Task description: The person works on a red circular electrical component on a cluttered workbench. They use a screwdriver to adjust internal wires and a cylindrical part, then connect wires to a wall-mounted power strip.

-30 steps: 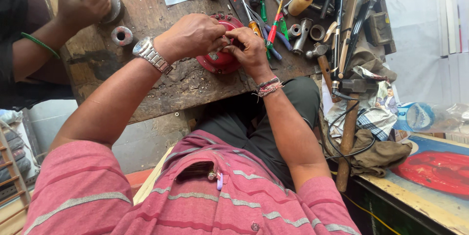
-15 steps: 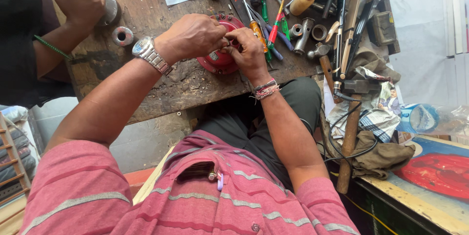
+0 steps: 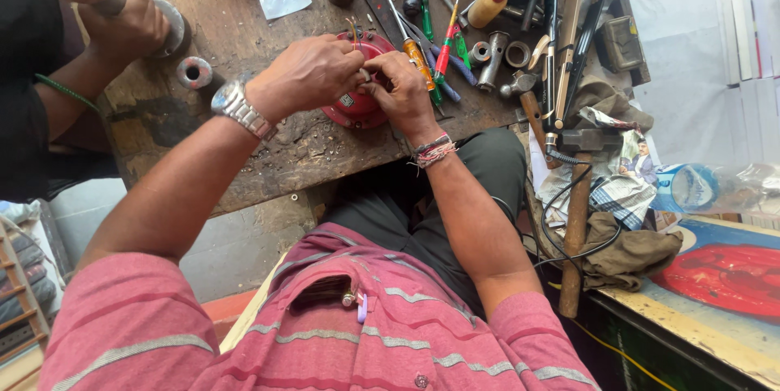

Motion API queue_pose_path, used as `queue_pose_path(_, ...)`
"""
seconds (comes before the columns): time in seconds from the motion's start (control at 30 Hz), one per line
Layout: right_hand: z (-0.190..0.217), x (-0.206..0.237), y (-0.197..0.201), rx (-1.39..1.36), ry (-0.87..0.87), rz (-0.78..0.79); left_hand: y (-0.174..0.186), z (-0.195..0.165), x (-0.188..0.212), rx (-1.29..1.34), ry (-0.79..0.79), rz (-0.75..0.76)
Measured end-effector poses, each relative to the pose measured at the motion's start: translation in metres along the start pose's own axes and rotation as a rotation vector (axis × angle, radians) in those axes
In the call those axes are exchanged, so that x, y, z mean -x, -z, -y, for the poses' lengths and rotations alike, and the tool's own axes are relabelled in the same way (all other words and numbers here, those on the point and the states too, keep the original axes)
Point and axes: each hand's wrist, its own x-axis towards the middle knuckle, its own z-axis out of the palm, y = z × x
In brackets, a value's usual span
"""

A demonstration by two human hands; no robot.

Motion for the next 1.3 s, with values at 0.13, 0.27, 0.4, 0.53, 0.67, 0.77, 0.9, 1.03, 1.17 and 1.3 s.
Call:
queue_pose_path(0.13,-0.002,0.003,0.001,0.035,0.048,-0.021,-0.006,-0.013,0.014,-0.064,0.084,-0.086)
queue_pose_path(0.27,-0.005,0.005,0.0,0.013,0.04,-0.029,-0.02,-0.019,0.027,0.145,0.126,-0.192)
queue_pose_path(0.4,-0.004,0.005,0.0,0.024,0.013,0.012,-0.03,-0.014,0.038,0.246,0.131,-0.278)
queue_pose_path(0.53,-0.001,0.005,0.013,-0.021,-0.019,0.06,-0.04,-0.012,0.039,0.302,0.223,-0.294)
queue_pose_path(0.67,0.008,0.01,0.017,0.041,0.07,-0.04,-0.054,-0.014,0.043,0.411,0.176,-0.441)
queue_pose_path(0.77,0.012,0.009,0.01,0.052,0.101,-0.062,-0.063,-0.011,0.045,0.442,0.195,-0.491)
queue_pose_path(0.9,0.011,0.002,0.006,-0.002,0.089,-0.025,-0.067,0.001,0.045,0.598,0.241,-0.431)
queue_pose_path(1.03,0.006,0.003,0.014,-0.055,0.045,-0.046,-0.064,0.019,0.049,1.028,0.297,-0.297)
queue_pose_path(1.17,0.007,0.012,0.018,0.044,-0.022,-0.067,-0.065,0.021,0.083,0.717,0.382,-0.326)
queue_pose_path(1.3,0.017,0.011,0.004,0.099,0.08,-0.093,-0.064,0.015,0.129,0.389,0.608,-0.341)
